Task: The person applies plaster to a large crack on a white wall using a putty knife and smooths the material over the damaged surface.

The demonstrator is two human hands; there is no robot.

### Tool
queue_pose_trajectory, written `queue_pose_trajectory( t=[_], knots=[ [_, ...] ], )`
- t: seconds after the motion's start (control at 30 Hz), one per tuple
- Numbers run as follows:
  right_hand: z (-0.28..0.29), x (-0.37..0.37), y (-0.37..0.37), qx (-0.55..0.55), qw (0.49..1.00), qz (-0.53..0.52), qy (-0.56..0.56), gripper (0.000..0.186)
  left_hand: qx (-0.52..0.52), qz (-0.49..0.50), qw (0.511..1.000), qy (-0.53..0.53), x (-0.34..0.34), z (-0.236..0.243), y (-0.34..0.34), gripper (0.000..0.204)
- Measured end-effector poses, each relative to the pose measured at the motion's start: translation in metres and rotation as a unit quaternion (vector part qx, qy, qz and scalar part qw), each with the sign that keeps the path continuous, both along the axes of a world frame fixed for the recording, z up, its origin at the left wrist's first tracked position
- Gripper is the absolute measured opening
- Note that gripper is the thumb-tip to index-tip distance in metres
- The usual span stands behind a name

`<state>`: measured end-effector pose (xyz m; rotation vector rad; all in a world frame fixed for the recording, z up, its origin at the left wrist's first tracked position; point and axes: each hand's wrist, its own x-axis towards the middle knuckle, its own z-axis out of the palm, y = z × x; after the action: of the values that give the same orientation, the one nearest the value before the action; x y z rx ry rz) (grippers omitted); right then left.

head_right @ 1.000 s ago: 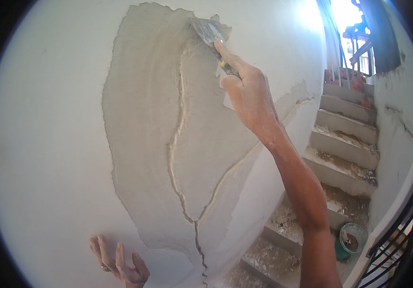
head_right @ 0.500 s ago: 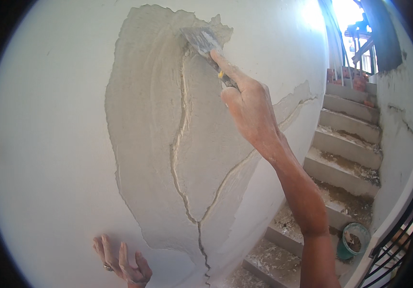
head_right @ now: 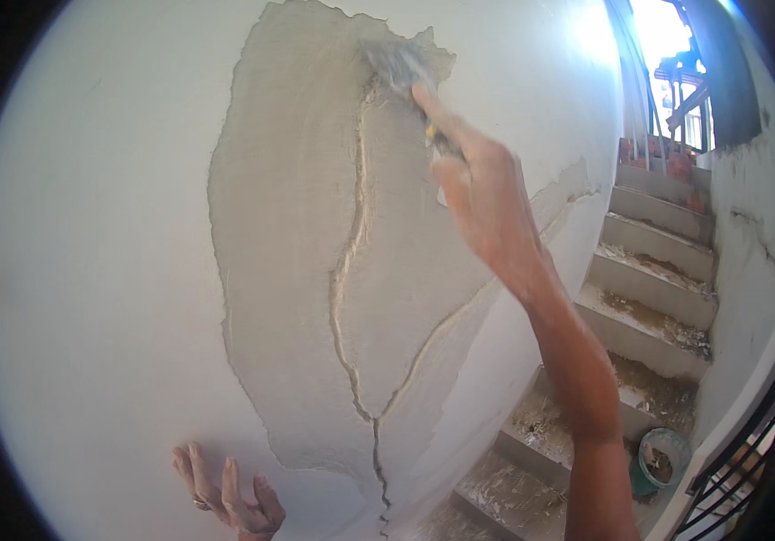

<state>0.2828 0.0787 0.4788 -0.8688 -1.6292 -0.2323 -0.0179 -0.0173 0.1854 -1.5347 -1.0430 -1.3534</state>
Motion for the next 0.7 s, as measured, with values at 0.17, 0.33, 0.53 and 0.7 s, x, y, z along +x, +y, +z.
queue_pose_trajectory(
  t=[0.17, 0.33, 0.53, 0.7],
  knots=[
    [0.013, 0.009, 0.005, 0.004, 1.000, -0.014, -0.019, 0.066, 0.014, -0.029, 0.999, -0.003, 0.004, 0.008, 0.001, 0.038],
    [0.002, 0.002, 0.007, 0.035, 0.999, 0.001, -0.013, 0.066, 0.013, -0.024, 1.000, -0.008, 0.004, 0.005, 0.000, 0.038],
    [0.012, 0.005, 0.004, 0.027, 0.999, -0.004, -0.028, 0.066, -0.023, 0.057, 0.998, 0.015, -0.001, -0.004, 0.002, 0.041],
    [0.001, 0.003, -0.004, 0.004, 1.000, 0.004, -0.029, 0.065, -0.011, 0.042, 0.999, 0.014, -0.001, -0.002, 0.003, 0.041]
  ],
)
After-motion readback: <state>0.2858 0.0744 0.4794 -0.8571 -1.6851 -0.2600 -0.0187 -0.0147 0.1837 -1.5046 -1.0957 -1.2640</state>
